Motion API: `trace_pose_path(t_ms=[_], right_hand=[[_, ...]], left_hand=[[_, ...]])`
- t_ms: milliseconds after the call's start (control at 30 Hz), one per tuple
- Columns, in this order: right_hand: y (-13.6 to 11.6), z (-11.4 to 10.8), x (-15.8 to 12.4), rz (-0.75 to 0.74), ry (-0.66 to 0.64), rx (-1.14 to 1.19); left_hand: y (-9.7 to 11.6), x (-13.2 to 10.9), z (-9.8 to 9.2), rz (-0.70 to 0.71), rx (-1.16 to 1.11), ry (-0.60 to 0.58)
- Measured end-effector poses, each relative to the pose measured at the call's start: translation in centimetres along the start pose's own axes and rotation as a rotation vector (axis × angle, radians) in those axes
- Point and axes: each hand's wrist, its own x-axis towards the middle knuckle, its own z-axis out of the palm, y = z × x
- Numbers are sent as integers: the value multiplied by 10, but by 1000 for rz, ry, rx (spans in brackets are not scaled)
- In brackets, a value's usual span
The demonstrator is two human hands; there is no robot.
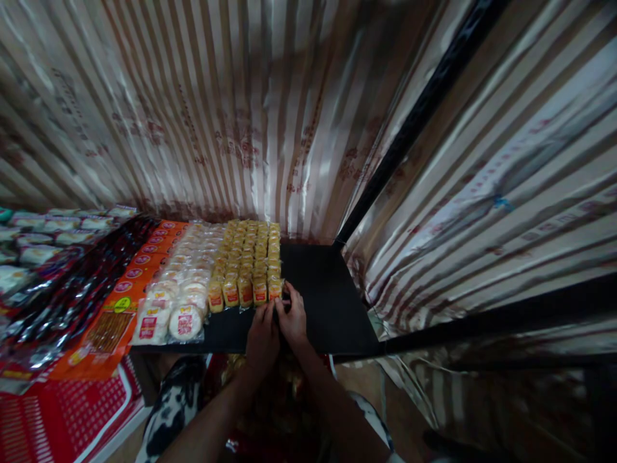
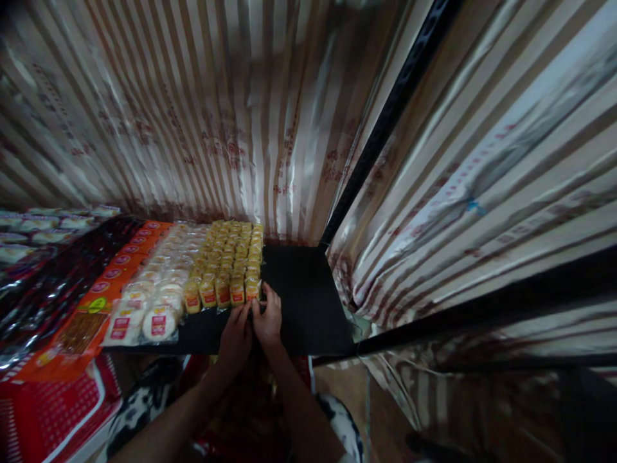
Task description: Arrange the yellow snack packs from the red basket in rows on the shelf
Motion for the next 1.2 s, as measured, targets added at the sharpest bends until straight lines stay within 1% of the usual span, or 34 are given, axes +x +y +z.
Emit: trace_pose_path(t_ms=[67,133,367,500,633,733,800,833,867,933,967,1033,1100,1200], right_hand=[[-3,-2,-2,21,45,65],[-5,-3,-2,17,69,77],[-6,-2,-1,-31,0,5],[-7,-3,0,-48,-7,-21],[-16,-12,-6,-62,23,53],[-29,-28,-24,-38,82,122],[-34,-41,-44,9,96,165],[-35,-46,-56,37,80,182],[-33,-50,-69,61,47,191],[-24,-54,-94,110,-65,151],[-17,-53,-106,139,-126,99],[1,-47,-124,213,-210,-28],[21,-38,-135,267,-240,-122],[47,-26,-136,286,-171,-237]], left_hand=[[1,1,-1,-19,-3,-7],[2,1,0,-44,5,-11],[4,2,0,-70,5,37],[6,3,-3,-55,5,27],[3,3,-7,2,-25,40],[2,-10,-15,105,-57,45],[3,-29,-22,159,-93,20],[3,-41,-24,172,-114,-6],[2,-55,-26,158,-127,-43],[0,-82,-26,111,-135,-115],[-3,-93,-23,84,-140,-163],[-10,-109,-16,-31,-130,-251],[-18,-114,-7,-183,-98,-302],[-29,-105,6,-395,-75,-327]])
